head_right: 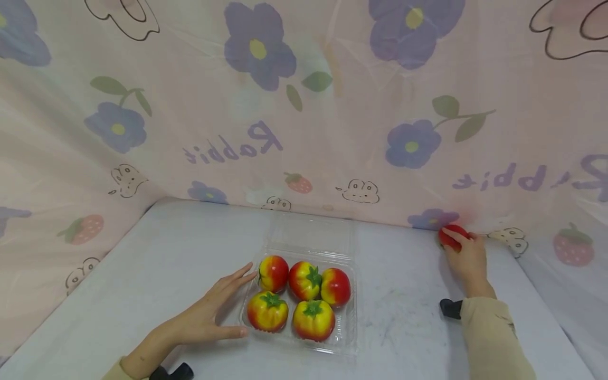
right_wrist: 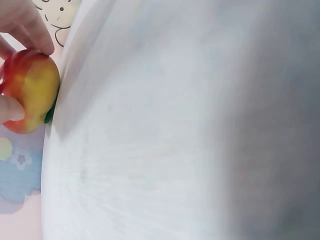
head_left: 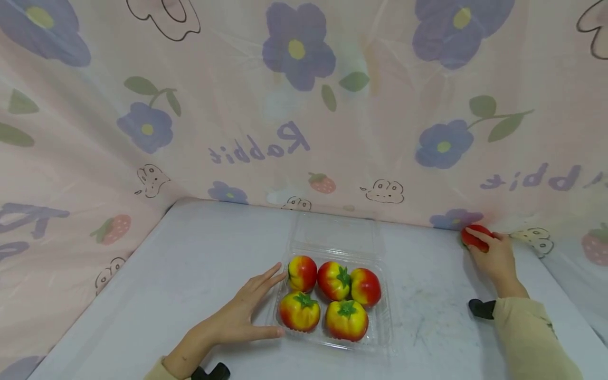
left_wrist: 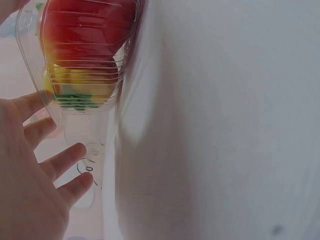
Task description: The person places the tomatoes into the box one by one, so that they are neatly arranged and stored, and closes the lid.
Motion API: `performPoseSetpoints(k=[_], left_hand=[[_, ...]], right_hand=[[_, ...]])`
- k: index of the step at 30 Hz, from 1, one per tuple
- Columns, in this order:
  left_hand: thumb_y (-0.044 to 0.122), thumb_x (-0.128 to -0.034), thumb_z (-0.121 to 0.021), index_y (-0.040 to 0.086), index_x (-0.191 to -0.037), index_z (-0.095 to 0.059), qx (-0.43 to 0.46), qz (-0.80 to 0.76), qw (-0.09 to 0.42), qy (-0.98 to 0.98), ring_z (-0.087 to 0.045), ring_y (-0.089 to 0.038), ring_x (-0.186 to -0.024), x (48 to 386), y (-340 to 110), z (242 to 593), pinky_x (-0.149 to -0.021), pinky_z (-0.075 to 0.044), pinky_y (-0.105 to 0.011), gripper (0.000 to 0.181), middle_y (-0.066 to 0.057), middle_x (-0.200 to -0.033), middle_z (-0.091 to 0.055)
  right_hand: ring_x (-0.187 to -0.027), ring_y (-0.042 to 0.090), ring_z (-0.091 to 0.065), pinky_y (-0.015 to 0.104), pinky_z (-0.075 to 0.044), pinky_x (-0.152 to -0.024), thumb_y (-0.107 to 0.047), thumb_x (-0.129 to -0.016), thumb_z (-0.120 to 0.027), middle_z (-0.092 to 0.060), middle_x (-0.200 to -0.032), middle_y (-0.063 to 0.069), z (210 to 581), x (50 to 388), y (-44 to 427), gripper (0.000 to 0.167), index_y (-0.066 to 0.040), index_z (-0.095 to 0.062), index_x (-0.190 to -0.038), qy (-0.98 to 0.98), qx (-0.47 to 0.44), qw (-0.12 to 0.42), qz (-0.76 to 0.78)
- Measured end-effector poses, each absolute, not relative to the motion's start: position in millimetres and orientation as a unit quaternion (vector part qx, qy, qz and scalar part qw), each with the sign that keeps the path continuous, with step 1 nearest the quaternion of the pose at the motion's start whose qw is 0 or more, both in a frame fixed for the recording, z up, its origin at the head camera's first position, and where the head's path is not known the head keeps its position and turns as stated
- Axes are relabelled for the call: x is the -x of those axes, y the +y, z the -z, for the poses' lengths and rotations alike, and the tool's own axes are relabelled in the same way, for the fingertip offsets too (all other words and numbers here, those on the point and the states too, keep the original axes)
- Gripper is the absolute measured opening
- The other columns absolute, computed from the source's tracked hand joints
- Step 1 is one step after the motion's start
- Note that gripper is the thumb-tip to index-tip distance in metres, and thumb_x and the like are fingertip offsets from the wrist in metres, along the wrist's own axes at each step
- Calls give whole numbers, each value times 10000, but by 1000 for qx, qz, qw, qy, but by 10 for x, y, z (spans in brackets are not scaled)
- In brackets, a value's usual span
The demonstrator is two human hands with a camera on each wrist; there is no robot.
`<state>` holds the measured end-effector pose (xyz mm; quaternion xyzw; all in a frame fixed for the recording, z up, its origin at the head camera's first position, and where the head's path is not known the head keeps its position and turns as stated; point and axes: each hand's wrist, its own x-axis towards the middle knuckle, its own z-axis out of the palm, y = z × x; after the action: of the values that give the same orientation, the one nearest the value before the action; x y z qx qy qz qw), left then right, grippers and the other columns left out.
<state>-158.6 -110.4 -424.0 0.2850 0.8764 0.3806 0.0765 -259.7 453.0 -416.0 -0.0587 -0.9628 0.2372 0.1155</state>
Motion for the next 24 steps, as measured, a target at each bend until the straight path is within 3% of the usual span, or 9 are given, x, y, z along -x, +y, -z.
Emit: performPoseSetpoints(k=[12, 24], left_hand=[[585, -767, -698, 331, -1523, -234, -286, -377, 73, 878, -188, -284, -1447, 1587, -1105, 4237, -1018, -289, -716, 922, 82, -1622, -85], [562, -777, -700, 287, -1525, -250, -303, -381, 55, 872, -229, -310, -1424, 1588, -1105, 4259, -1009, -303, -714, 915, 7, -1622, -122]], right_hand=[[-1168, 658, -231, 745, -358, -882, -54, -932, -543, -158, -1363, 464, 4112, 2480, 4476, 468, 53, -432, -1375, -964, 64, 84, -244], [-1101, 650, -305, 749, -376, -837, -14, -882, -595, -225, -1316, 460, 4024, 2289, 4353, 414, 70, -519, -1280, -970, -5, 118, -212]])
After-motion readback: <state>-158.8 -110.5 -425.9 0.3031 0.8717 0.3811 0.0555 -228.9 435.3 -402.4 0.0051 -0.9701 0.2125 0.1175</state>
